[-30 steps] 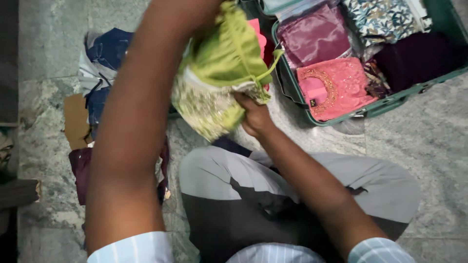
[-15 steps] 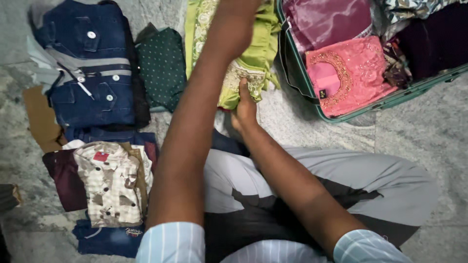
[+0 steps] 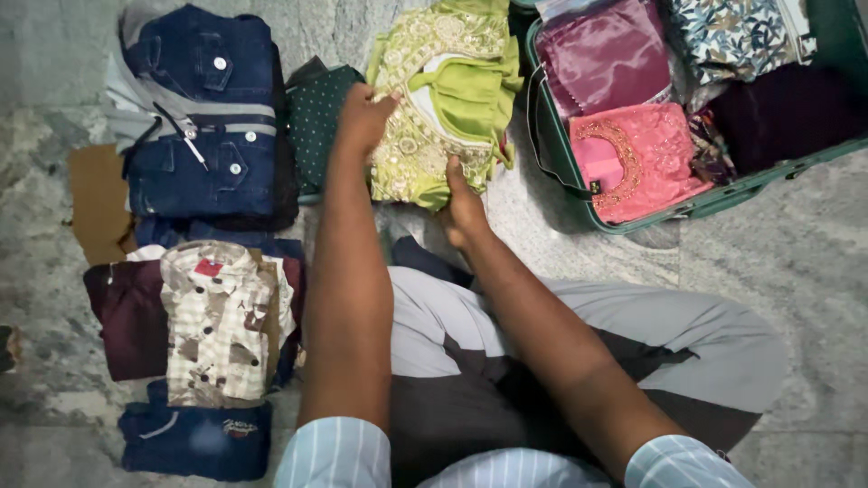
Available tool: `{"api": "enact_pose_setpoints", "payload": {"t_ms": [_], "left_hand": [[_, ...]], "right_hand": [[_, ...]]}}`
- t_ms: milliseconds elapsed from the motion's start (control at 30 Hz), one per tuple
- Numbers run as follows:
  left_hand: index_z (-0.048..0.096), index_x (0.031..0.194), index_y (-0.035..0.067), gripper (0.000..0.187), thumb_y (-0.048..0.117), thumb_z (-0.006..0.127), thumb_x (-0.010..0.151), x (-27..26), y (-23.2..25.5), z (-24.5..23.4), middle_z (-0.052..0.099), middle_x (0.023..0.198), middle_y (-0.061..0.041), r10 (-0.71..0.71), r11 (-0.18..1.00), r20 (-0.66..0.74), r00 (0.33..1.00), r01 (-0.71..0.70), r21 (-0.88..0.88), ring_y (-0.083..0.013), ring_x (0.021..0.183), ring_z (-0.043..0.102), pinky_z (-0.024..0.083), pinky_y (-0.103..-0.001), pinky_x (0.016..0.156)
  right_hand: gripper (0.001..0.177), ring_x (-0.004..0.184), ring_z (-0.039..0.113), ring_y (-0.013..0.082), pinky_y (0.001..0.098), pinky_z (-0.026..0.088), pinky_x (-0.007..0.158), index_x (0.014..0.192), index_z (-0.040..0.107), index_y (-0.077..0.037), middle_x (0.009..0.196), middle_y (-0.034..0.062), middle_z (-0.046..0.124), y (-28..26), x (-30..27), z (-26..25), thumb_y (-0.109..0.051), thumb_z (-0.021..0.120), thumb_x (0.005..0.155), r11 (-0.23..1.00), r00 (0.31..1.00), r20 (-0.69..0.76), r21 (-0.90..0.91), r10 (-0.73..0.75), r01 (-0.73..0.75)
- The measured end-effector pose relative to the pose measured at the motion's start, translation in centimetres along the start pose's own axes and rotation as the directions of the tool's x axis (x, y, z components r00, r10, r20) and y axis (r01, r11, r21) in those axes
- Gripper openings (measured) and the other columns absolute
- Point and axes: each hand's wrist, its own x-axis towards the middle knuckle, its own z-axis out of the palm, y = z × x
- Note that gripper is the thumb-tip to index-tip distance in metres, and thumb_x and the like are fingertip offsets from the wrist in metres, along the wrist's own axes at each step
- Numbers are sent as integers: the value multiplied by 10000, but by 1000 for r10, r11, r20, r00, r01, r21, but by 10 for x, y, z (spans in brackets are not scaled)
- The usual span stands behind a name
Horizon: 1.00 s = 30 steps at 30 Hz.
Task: The person sits on the floor and unpacks various folded clothes from a green suitcase. They remove items one by one, including shirts, dresses, and patterned garments, and place them into a pile on the floor.
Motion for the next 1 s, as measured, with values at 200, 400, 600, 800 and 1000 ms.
{"api": "enact_pose_setpoints", "payload": {"t_ms": [200,400,600,800,1000], "left_hand": [[609,1082,-24,427,313,778,883,8,-5,-17,707,1017,-175,8,992,-12,1000,-10,-123,-222,919,668,533,-390,799],[584,1092,-11,392,287,740,890,5,-11,-25,705,1001,-147,-75,973,47,996,83,-214,-214,908,665,536,-380,796],[509,1298,-18,612,293,802,860,14,1,-21,615,1261,-242,63,994,-119,991,-74,-85,-348,1139,594,496,-427,963],[391,1569,122,752,478,747,1011,-8,53,-6,340,1646,-155,593,761,-154,790,-489,426,-385,1543,284,270,-554,1257],[344,1598,272,758,466,645,930,-32,85,27,135,1681,-88,475,561,202,857,-472,680,-409,1543,112,99,-748,1173]], "right_hand": [[914,1229,575,239,455,506,908,1502,396,-212,1422,19,565,-22,-9,30,-768,460,780,875,950,-168,-375,262,-307],[843,850,717,239,388,604,732,1370,597,0,1104,182,716,-8,-31,-25,-726,561,943,741,936,-294,-583,193,-335],[349,1069,536,161,300,460,971,1297,502,-58,1160,63,556,-38,-22,-41,-321,662,1131,414,509,-174,-815,-843,406],[360,1128,602,204,338,482,1053,1302,553,-28,1202,87,606,-101,34,12,-142,709,999,346,533,71,-687,-843,639],[468,1324,549,342,445,433,1152,1436,539,-24,1405,171,582,-142,102,34,-183,693,1024,-168,522,492,-819,-696,548]]}}
